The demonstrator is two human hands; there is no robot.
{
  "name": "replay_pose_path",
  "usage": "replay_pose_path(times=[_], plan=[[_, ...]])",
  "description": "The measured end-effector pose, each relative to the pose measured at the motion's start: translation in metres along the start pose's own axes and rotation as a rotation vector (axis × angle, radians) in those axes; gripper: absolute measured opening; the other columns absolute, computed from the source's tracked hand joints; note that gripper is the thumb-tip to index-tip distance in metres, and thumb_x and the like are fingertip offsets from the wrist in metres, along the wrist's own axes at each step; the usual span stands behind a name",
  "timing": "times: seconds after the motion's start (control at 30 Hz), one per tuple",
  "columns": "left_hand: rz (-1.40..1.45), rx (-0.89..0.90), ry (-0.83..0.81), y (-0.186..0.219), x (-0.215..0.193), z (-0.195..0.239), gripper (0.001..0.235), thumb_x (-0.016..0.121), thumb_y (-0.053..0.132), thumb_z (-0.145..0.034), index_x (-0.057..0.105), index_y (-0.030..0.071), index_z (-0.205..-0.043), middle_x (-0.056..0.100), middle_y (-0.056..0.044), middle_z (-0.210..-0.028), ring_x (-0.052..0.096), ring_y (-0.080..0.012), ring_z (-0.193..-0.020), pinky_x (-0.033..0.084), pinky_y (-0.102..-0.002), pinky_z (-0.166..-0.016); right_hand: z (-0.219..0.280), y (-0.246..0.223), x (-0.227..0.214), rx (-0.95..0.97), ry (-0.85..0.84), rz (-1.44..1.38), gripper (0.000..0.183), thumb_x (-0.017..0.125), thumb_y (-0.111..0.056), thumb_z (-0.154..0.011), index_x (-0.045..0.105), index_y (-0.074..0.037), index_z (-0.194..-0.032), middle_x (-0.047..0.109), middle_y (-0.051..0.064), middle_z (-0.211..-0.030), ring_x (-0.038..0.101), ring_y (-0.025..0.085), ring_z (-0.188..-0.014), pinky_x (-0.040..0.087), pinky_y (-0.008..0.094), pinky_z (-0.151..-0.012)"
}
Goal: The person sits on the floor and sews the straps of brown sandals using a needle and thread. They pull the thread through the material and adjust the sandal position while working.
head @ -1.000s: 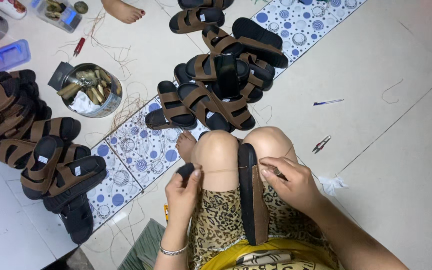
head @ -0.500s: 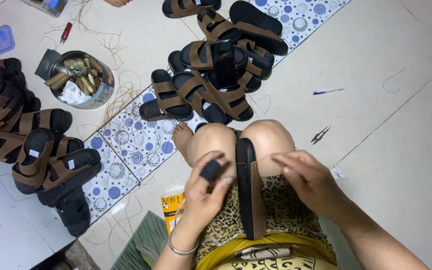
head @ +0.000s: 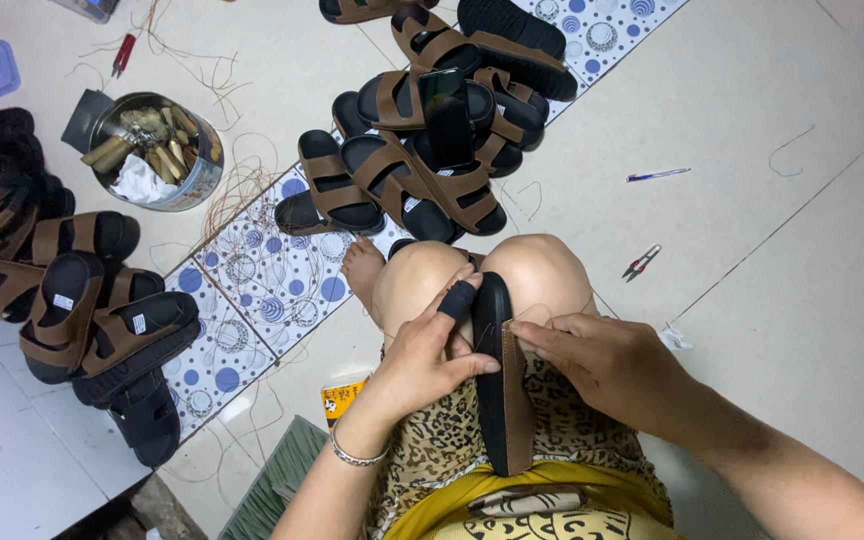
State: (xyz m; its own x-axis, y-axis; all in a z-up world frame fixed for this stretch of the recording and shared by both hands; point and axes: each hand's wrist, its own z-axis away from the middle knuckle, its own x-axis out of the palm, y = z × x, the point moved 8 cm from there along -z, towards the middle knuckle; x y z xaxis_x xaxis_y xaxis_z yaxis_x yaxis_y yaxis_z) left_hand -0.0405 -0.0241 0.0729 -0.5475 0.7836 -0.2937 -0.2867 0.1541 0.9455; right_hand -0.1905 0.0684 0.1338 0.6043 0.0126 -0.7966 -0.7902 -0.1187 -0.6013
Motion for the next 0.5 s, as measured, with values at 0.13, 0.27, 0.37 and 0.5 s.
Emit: replay_pose_path(times=[0.13,0.27,0.37,0.5], plan=[[0.020,-0.018,-0.015,-0.004,0.001,-0.002,0.096,0.089,0.027,-0.073,0.042,0.008,-0.154,0.043,-0.023,-0.158,0.078,-0.0332,-0.075,0.064,-0.042,-0.070,-0.002,0.008,0.003,0.025,-0.093,0.033,0.034,0.062,-0.018,-0.098,0.072,-0.025,-0.130,0.078,0.008,-0.090,0.075,0.030,-0.067,0.059,0.036,-0.053],[0.026,-0.051,-0.043,-0.018,0.007,-0.005,0.097,0.090,0.027,-0.071,0.043,0.009,-0.154,0.046,-0.022,-0.157,0.078,-0.0303,-0.074,0.063,-0.039,-0.068,-0.011,0.006,-0.002,0.123,-0.230,0.004,0.039,0.058,-0.016,-0.098,0.069,-0.025,-0.134,0.078,0.013,-0.095,0.076,0.035,-0.069,0.062,0.043,-0.057],[0.044,-0.080,-0.062,-0.037,0.014,-0.006,0.098,0.091,0.026,-0.070,0.044,0.009,-0.154,0.047,-0.021,-0.156,0.078,-0.0283,-0.073,0.064,-0.036,-0.067,-0.007,0.015,0.005,0.167,-0.331,0.033,0.045,0.054,-0.016,-0.099,0.063,-0.030,-0.141,0.078,0.014,-0.097,0.077,0.036,-0.072,0.062,0.047,-0.061],[0.030,-0.051,-0.062,-0.025,0.010,-0.007,0.097,0.091,0.024,-0.071,0.044,0.010,-0.155,0.055,-0.021,-0.148,0.077,-0.0297,-0.070,0.062,-0.038,-0.063,-0.014,0.006,0.007,0.117,-0.407,0.170,0.048,0.049,-0.017,-0.102,0.057,-0.034,-0.146,0.076,0.008,-0.101,0.078,0.030,-0.077,0.066,0.044,-0.058]])
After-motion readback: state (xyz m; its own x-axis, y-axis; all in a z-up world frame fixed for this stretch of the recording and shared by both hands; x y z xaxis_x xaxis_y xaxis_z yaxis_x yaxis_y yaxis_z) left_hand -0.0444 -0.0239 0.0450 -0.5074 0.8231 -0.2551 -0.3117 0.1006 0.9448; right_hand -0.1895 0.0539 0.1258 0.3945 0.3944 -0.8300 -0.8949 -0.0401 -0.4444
